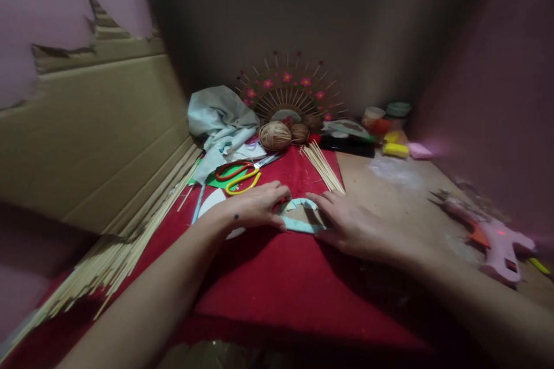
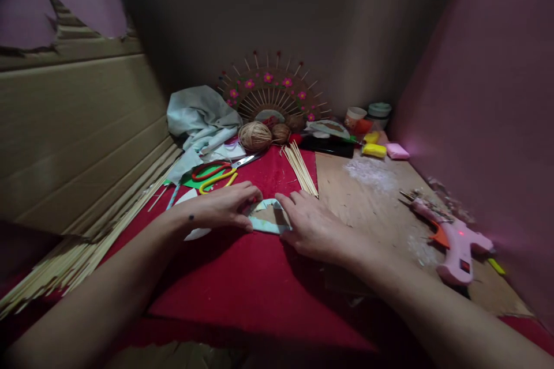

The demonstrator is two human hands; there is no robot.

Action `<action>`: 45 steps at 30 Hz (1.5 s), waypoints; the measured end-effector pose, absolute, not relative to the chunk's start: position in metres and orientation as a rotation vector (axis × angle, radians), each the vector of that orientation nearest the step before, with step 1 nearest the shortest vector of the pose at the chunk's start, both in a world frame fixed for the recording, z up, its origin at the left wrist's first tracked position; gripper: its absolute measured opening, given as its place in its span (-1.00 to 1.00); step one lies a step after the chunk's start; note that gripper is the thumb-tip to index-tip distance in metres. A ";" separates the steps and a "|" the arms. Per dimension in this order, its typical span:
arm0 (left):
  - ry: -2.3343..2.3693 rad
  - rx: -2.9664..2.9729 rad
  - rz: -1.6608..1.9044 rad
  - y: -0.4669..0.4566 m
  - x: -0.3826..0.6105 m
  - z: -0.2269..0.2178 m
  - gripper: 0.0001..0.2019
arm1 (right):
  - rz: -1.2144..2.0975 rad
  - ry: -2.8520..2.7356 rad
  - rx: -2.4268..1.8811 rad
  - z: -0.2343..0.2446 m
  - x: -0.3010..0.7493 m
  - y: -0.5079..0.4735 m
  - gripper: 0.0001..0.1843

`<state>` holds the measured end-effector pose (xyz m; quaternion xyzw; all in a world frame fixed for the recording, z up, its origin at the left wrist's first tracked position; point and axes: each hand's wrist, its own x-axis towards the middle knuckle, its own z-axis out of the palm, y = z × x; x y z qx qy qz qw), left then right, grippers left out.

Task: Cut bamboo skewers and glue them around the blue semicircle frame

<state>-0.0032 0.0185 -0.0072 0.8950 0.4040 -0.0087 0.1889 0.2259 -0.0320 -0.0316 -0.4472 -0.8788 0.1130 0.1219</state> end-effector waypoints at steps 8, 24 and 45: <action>1.142 2.541 -0.041 0.013 -0.004 -0.010 -0.64 | 0.328 -2.542 -1.247 -0.033 0.230 -0.037 -0.30; 1.294 2.232 0.225 0.020 -0.006 -0.011 -0.79 | 0.263 -2.489 -1.275 -0.033 0.231 -0.041 -0.37; 1.004 2.512 0.165 0.012 0.002 -0.015 -0.68 | -0.001 -2.704 -1.275 -0.027 0.228 -0.033 -0.48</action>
